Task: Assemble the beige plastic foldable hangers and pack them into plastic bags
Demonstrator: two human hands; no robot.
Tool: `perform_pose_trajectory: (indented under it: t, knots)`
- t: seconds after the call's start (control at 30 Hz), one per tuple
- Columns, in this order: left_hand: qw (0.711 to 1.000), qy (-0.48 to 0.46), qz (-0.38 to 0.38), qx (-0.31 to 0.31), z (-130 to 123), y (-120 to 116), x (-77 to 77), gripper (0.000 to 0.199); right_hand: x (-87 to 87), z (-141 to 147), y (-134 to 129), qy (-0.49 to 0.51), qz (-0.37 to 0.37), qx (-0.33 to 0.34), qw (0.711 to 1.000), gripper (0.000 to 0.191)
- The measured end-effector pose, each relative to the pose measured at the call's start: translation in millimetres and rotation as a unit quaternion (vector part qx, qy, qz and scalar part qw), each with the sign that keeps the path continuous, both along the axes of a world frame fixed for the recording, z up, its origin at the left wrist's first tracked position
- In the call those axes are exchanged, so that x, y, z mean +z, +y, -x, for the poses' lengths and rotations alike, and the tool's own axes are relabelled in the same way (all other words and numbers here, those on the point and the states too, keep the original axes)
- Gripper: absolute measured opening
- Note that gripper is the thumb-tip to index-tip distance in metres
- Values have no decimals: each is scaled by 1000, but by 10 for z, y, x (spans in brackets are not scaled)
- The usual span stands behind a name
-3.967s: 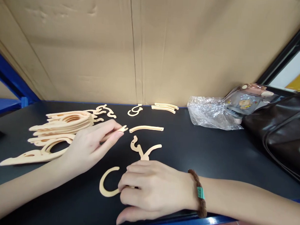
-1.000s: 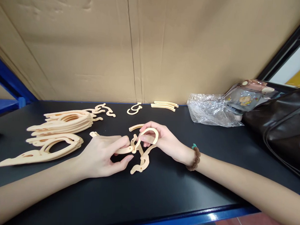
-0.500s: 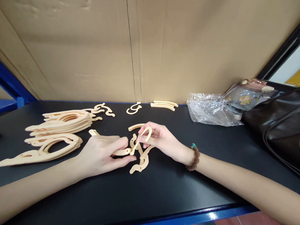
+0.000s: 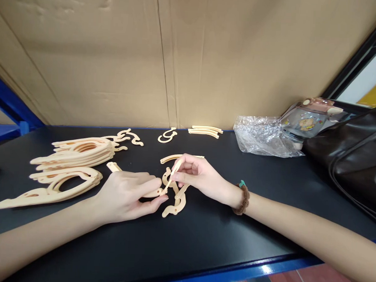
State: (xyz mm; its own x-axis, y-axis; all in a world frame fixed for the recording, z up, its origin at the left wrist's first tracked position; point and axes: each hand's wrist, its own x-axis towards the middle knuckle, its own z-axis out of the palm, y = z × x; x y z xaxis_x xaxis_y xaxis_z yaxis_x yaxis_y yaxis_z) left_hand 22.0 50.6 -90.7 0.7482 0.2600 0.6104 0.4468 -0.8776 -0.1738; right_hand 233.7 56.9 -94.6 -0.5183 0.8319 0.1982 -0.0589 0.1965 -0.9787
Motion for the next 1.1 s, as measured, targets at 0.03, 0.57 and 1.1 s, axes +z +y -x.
perform_pose_trajectory:
  t: [0.03, 0.57, 1.1]
  knots:
    - [1000, 1, 0, -3, 0, -3, 3, 22, -2, -2, -2, -5, -3, -3, 1000, 14]
    - [1000, 12, 8, -27, 10, -8, 13, 24, -40, 10, -8, -32, -32, -15, 999, 15]
    - [999, 2, -3, -40, 19, -11, 19, 25, -33, -10, 10, -115, -95, -18, 989, 18]
